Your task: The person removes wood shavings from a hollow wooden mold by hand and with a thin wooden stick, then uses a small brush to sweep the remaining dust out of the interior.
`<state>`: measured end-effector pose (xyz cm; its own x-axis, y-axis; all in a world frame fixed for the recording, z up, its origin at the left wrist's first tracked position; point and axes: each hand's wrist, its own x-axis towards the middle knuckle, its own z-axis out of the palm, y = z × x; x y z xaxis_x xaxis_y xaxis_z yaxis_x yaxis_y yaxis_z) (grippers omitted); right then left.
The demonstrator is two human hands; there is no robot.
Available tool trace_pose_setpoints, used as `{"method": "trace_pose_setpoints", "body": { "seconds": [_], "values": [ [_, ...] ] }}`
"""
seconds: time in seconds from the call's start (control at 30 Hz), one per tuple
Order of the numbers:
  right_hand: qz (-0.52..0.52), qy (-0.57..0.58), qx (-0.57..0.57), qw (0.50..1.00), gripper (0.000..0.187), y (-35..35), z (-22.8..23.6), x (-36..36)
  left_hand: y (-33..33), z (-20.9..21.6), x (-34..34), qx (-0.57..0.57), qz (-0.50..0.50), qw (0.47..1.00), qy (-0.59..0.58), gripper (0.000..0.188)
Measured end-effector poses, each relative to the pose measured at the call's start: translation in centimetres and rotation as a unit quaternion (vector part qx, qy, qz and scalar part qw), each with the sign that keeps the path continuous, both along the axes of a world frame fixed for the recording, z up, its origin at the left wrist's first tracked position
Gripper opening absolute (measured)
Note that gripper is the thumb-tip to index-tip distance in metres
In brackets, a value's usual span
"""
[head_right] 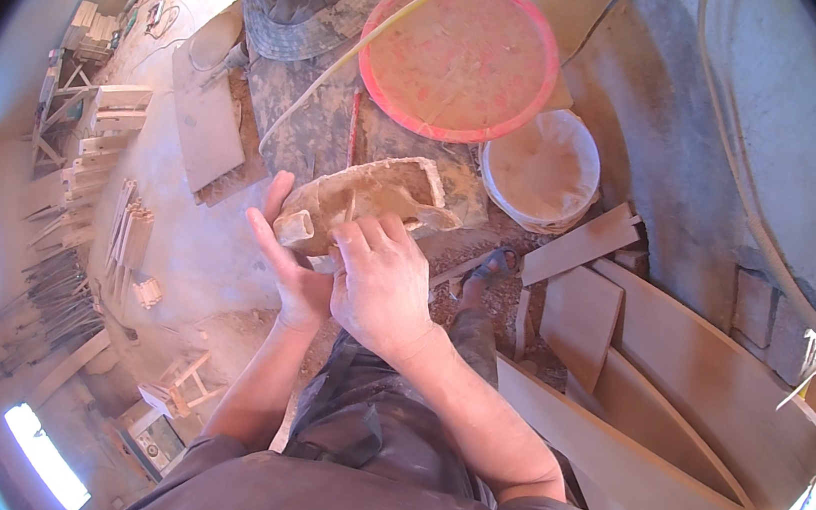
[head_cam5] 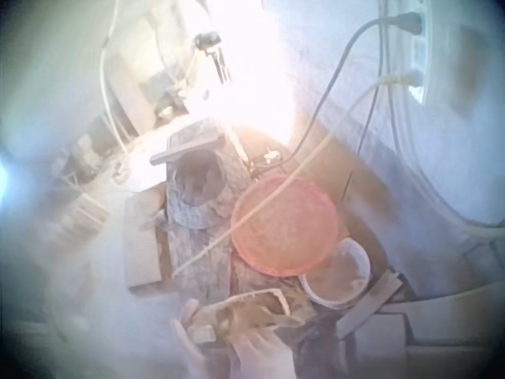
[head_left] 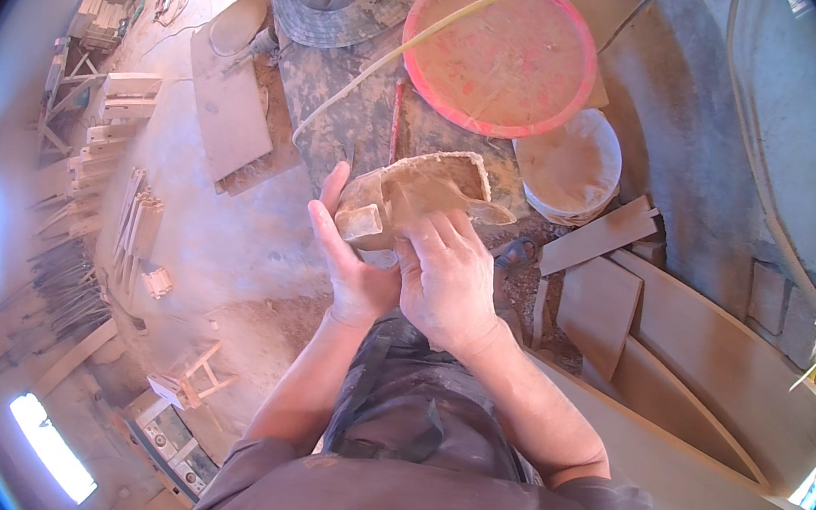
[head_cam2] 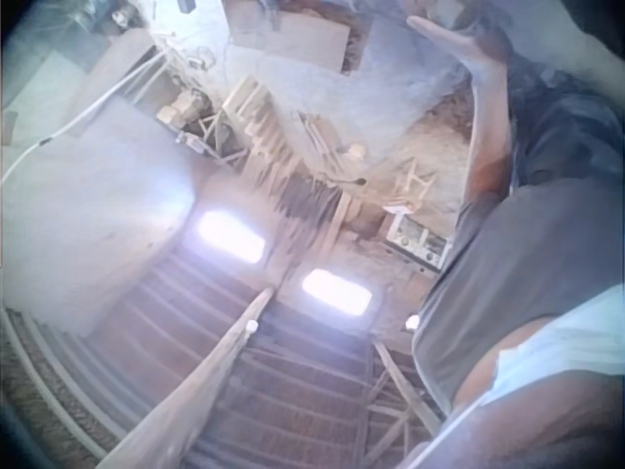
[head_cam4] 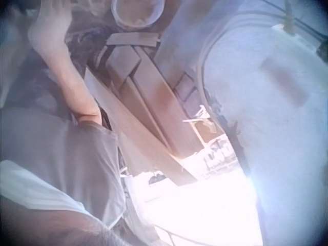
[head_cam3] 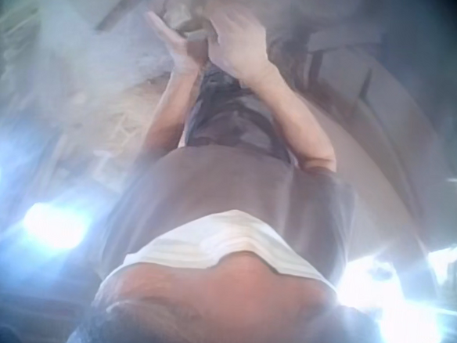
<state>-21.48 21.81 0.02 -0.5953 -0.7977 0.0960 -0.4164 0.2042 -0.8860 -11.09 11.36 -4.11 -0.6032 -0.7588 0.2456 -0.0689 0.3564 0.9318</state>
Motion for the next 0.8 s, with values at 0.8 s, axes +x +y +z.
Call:
{"method": "trace_pose_setpoints", "body": {
  "seconds": [0.8],
  "values": [
    [0.023,0.153,0.111,0.982,0.028,2.3,-5.0,-5.3,-1.5,-1.8,-2.6,-0.188,0.086,0.978,-0.009,0.087]
  ]
}}
